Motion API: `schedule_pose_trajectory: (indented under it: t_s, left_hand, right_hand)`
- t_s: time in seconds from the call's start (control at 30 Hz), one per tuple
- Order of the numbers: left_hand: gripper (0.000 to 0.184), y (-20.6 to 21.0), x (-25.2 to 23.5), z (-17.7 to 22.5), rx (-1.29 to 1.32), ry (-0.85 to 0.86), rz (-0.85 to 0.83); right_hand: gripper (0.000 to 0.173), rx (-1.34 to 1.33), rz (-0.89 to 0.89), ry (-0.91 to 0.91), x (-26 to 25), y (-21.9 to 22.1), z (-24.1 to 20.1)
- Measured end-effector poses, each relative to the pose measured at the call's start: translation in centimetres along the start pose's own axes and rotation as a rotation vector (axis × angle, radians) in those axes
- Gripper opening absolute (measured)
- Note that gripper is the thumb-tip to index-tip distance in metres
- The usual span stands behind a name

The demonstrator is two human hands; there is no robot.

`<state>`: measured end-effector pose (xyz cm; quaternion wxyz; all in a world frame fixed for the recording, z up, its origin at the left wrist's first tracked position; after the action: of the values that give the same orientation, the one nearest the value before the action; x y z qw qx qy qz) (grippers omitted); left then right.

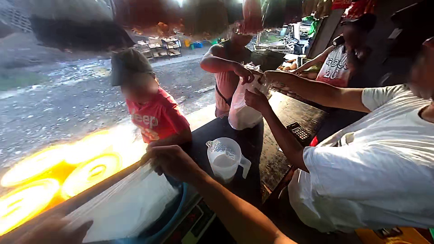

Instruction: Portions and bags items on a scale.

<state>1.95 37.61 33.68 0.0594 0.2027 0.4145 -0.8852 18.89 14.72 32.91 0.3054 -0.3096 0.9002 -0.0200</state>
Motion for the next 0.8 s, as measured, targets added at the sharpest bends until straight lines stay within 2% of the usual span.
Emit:
schedule_pose_trajectory:
  t_s: [0.03, 0.07, 0.13, 0.17, 0.2, 0.27, 0.33, 0.4, 0.47, 0.53, 0.57, 0.6, 0.63, 0.67, 0.7, 0.73, 0.8]
  left_hand:
    - [0.04, 0.6, 0.7, -0.6, 0.089, -0.002, 0.127]
    - [0.055, 1.9, 1.3, -0.9, 0.195, -0.02, 0.241]
    - [0.111, 6.0, 2.2, -1.3, 0.39, -0.113, 0.318]
    - [0.123, 8.2, 2.3, -1.7, 0.434, -0.198, 0.335]
    - [0.122, 9.9, 2.0, -2.4, 0.449, -0.27, 0.318]
    - [0.095, 12.1, 0.2, -3.3, 0.425, -0.331, 0.209]
    - [0.064, 13.1, -2.3, -2.9, 0.424, -0.379, 0.149]
    - [0.039, 13.1, -3.9, -2.4, 0.455, -0.433, 0.253]
    - [0.031, 12.3, -4.5, -2.8, 0.509, -0.364, 0.451]
    - [0.025, 11.0, -5.2, -3.6, 0.613, -0.193, 0.556]
    - [0.028, 10.3, -5.5, -3.4, 0.615, -0.148, 0.53]
    - [0.027, 9.7, -5.8, -2.8, 0.547, -0.159, 0.478]
    - [0.022, 9.4, -6.1, -1.8, 0.432, -0.203, 0.389]
    - [0.02, 9.4, -6.6, -0.5, 0.312, -0.252, 0.281]
    - [0.022, 9.7, -7.4, 0.7, 0.206, -0.246, 0.182]
    - [0.021, 10.2, -8.1, 1.3, 0.134, -0.187, 0.142]
    - [0.021, 10.4, -8.1, 1.1, 0.173, -0.092, 0.235]
  right_hand:
    - [0.026, -0.035, 0.016, 0.014, 0.1, 0.1, 0.2]
    - [0.026, -0.061, 0.025, 0.031, -0.1, 0.2, 0.1]
    - [0.027, -0.081, 0.03, 0.08, -0.6, 0.5, -0.2]
    - [0.028, -0.087, 0.022, 0.101, -1.1, 0.7, -0.1]
    - [0.028, -0.101, 0.007, 0.105, -1.5, 1.0, 0.0]
    - [0.027, -0.148, -0.037, 0.088, -2.3, 2.4, 0.5]
    - [0.025, -0.07, -0.12, 0.056, -2.9, 5.2, 0.2]
    - [0.024, 0.117, -0.129, 0.032, -2.6, 7.1, -1.0]
    - [0.028, 0.256, 0.023, -0.076, -1.0, 6.3, -1.4]
    - [0.036, 0.355, 0.151, -0.093, 1.8, 4.2, 0.8]
    - [0.044, 0.425, 0.119, -0.033, 3.0, 3.8, 2.6]
    - [0.057, 0.504, 0.014, 0.056, 3.8, 4.3, 4.3]
    - [0.073, 0.564, -0.121, 0.154, 4.5, 5.8, 5.4]
    - [0.079, 0.583, -0.207, 0.217, 5.0, 7.8, 5.9]
    - [0.071, 0.569, -0.198, 0.233, 5.2, 9.7, 6.1]
    - [0.056, 0.542, -0.117, 0.211, 5.1, 11.0, 6.1]
    - [0.033, 0.526, 0.017, 0.205, 4.0, 11.8, 6.7]
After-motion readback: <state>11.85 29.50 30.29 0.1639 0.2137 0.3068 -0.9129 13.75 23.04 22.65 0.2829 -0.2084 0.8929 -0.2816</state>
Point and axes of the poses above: each hand's wrist, its own x-axis away from the middle knuckle, its own y-axis out of the palm, z = x × y, the point moved 4 cm from there along -x, towards the middle knuckle, and after that the axes turned 14 degrees about x, right-handed, at the moved point
